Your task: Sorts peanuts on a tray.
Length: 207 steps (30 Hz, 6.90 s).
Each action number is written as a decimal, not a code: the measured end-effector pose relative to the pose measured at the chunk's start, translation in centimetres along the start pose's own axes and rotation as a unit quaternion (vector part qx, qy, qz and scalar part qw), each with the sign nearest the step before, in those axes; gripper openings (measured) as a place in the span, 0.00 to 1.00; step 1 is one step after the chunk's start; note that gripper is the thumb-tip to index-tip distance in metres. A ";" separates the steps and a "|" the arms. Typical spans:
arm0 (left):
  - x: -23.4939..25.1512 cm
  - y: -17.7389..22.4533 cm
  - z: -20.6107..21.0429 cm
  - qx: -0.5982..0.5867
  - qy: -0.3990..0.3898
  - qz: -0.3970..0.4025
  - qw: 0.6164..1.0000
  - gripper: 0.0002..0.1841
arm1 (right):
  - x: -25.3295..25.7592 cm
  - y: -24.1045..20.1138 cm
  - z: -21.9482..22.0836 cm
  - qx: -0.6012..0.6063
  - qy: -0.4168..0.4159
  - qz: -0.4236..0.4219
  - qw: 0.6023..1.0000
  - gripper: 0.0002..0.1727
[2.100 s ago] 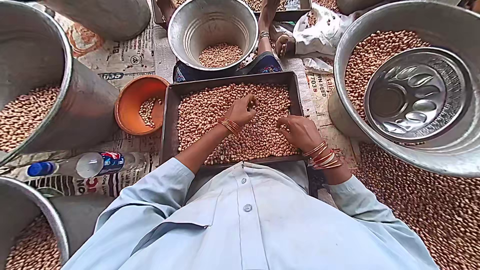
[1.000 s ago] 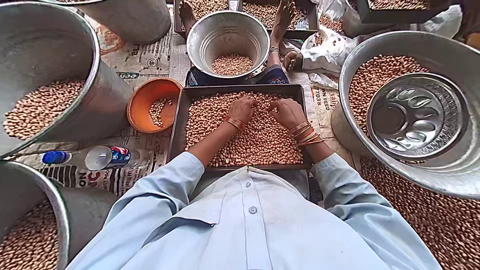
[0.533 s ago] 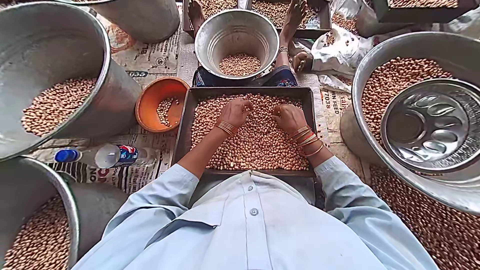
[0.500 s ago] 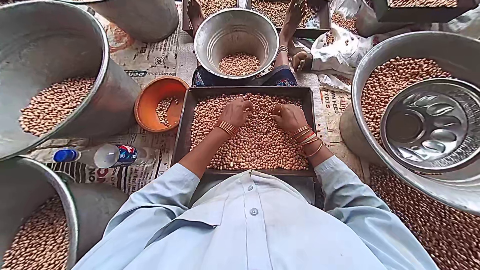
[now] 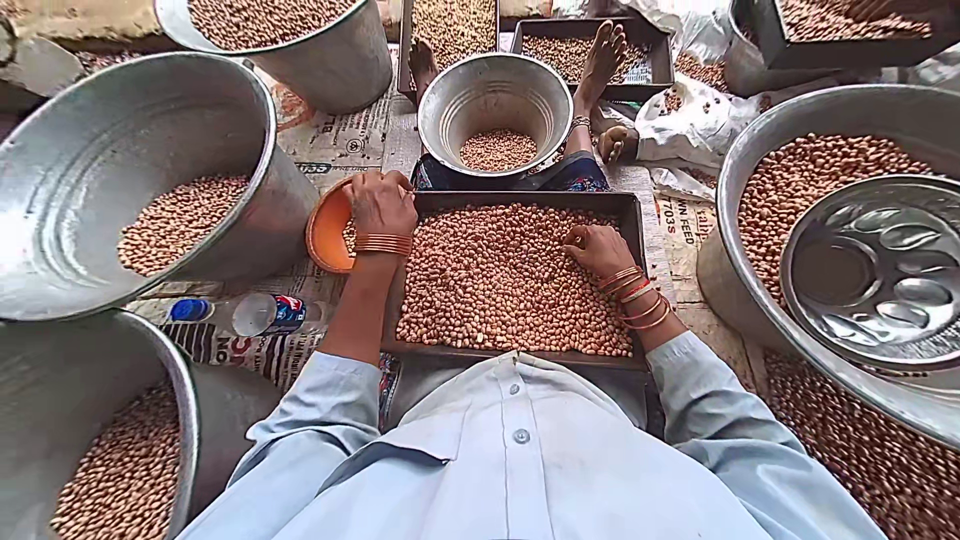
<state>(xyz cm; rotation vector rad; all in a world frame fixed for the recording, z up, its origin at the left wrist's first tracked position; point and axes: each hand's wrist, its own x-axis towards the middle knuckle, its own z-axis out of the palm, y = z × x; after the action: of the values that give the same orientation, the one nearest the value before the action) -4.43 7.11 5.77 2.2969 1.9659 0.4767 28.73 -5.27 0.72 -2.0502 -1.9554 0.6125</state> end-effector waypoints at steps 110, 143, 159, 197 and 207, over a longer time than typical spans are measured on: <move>-4.8 5.8 6.6 -0.187 -0.211 0.113 0.953 0.09 | -8.6 -0.9 -2.0 0.027 0.054 -0.052 0.997 0.05; -14.3 10.5 6.6 -0.140 -0.314 0.259 0.903 0.10 | -1.9 -0.8 -1.5 0.241 0.080 -0.051 0.966 0.08; -9.2 8.0 5.2 -0.263 -0.265 0.170 0.912 0.11 | -9.2 -3.8 4.0 -0.089 0.003 -0.128 0.988 0.05; -7.3 4.3 5.3 -0.248 -0.243 0.118 0.931 0.11 | -4.7 -4.7 3.8 -0.083 -0.079 -0.091 0.989 0.09; -9.1 6.5 7.0 -0.059 -0.231 0.210 0.948 0.09 | -2.8 -1.3 0.7 0.375 0.083 -0.049 0.922 0.09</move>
<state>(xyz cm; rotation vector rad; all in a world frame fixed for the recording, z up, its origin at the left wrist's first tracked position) 2.60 -1.91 -0.86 2.4598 1.2114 0.0564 27.19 -8.04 1.06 -1.4557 -1.3993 0.9445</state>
